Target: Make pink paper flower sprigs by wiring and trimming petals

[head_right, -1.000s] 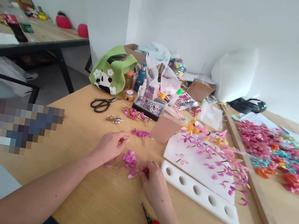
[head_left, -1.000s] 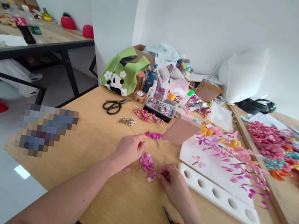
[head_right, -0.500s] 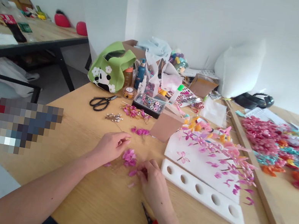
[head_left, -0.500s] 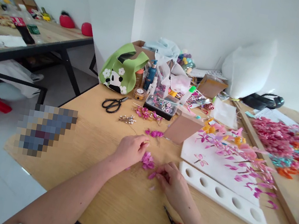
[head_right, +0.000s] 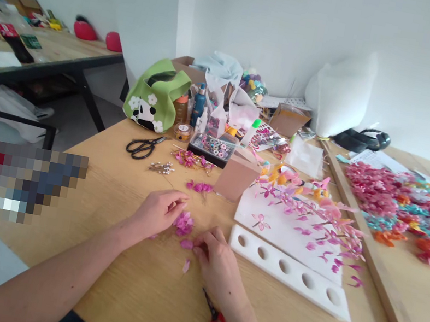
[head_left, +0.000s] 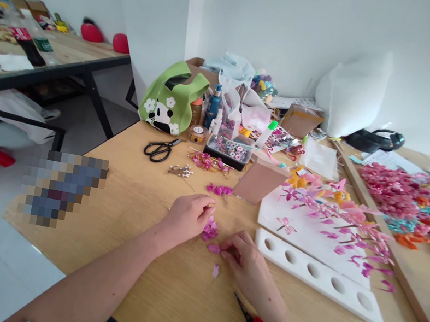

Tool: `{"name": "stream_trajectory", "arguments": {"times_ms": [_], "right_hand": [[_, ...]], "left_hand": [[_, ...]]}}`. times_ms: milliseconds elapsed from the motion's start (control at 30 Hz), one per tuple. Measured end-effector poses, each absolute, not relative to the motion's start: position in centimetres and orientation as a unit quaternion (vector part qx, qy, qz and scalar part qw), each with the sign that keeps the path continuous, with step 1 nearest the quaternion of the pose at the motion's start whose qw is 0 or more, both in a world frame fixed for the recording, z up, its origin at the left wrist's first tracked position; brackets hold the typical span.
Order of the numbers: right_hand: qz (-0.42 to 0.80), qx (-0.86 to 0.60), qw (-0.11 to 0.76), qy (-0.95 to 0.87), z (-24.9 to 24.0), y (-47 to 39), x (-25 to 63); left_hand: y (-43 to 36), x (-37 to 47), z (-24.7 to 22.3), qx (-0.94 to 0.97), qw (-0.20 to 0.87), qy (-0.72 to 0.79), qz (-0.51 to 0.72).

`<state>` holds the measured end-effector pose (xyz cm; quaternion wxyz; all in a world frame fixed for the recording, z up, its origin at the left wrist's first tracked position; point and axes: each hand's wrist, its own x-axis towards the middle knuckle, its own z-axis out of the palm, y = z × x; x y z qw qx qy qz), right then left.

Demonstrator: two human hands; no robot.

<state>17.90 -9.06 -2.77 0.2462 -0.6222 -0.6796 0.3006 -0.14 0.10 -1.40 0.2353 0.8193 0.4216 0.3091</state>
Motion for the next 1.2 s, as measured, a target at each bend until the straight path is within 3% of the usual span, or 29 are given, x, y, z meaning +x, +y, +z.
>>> {"name": "stream_trajectory", "arguments": {"times_ms": [400,567,700,800,967,1200], "right_hand": [[0.328,-0.602,0.259,-0.681,-2.2,-9.4,17.1],[0.343,-0.599,0.267,-0.673,-1.4,-9.6,18.1],[0.358,-0.595,0.286,-0.660,-0.6,-9.8,18.2],[0.400,-0.580,0.343,-0.621,-0.5,-9.8,18.0],[0.484,-0.560,0.428,-0.519,-1.0,-9.6,17.7],[0.518,-0.539,0.473,-0.466,-1.4,-9.6,17.4]], "left_hand": [[-0.2,-0.1,-1.1,0.815,0.259,0.404,0.325],[-0.4,-0.2,0.0,0.830,0.298,0.332,0.335],[-1.1,0.1,0.8,0.854,0.356,0.263,0.272],[-1.7,0.6,0.9,0.833,0.400,0.303,0.234],[-2.1,1.0,0.8,0.735,0.499,0.397,0.233],[-2.3,1.7,0.4,0.606,0.658,0.375,0.243]]}}
